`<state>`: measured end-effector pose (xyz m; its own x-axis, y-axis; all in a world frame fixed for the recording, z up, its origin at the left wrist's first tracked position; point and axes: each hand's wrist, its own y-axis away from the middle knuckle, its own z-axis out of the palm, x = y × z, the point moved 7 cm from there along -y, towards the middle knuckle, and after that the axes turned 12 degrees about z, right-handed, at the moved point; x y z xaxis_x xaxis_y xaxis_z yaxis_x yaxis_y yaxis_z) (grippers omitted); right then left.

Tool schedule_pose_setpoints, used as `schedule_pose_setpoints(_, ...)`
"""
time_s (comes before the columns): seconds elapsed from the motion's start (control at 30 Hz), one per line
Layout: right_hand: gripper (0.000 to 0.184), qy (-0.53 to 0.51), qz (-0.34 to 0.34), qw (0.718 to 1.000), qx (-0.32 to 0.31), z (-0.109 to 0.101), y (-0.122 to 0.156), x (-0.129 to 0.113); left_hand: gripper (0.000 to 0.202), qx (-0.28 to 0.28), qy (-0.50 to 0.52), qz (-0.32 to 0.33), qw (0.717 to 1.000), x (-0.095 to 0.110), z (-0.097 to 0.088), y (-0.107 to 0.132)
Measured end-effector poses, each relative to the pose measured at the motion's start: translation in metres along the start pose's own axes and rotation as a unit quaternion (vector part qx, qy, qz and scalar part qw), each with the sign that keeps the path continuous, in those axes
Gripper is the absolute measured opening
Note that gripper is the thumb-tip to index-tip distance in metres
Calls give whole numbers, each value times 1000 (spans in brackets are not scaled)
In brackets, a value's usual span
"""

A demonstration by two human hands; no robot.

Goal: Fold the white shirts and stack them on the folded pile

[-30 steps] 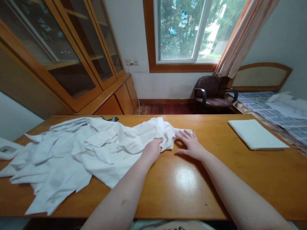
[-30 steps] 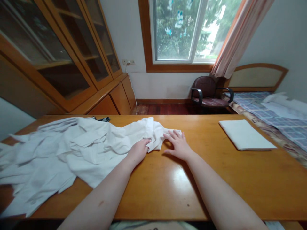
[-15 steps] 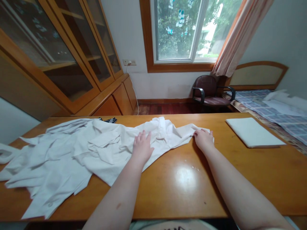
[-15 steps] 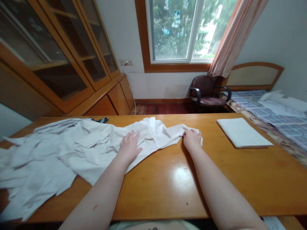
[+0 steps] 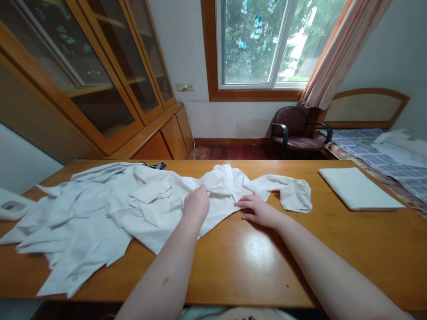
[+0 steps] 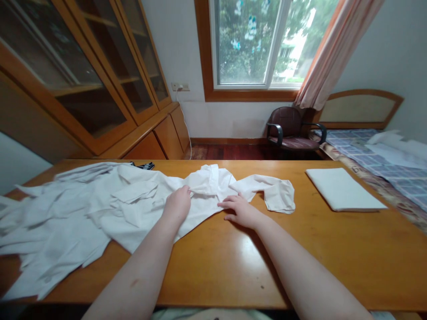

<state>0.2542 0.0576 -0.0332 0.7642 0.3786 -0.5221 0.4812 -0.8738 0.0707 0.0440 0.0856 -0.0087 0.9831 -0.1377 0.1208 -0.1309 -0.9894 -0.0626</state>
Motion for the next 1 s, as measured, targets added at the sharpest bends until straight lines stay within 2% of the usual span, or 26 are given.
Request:
schedule_pose_setpoints(0.07,19,5,22,1000,13,-2,-4,5,28,33,27,-4,999,-3,-8,0)
schedule_pose_setpoints(0.1,19,3,31,999,18,-4,-5,8,27,58,43,-4,997,-5,-14,1)
schedule_pose_setpoints(0.2,25,-7,50,998,31,-9,-5,16,25,136,89,-18,987,-15,-34,5)
schedule_pose_setpoints(0.27,29,12,72,996,50,-12,-6,23,24,174,103,-57,978,-25,-46,10)
schedule_pose_setpoints(0.37,33,85,117,987,72,-17,-8,36,23,210,103,-122,965,-40,-58,16)
schedule_pose_setpoints(0.47,40,144,173,970,93,-24,-8,50,22,225,95,-146,959,-50,-63,20)
schedule_pose_setpoints(0.67,55,195,320,922,97,-42,4,81,29,222,69,-118,965,-61,-61,19)
schedule_pose_setpoints(0.8,63,197,370,905,76,-44,11,90,32,192,62,-127,971,-63,-54,14)
schedule_pose_setpoints(0.9,54,208,359,903,115,-49,11,81,34,151,42,-129,979,-59,-43,8)
schedule_pose_setpoints(1.0,34,196,252,931,179,-53,8,54,41,96,16,-108,989,-54,-28,-1)
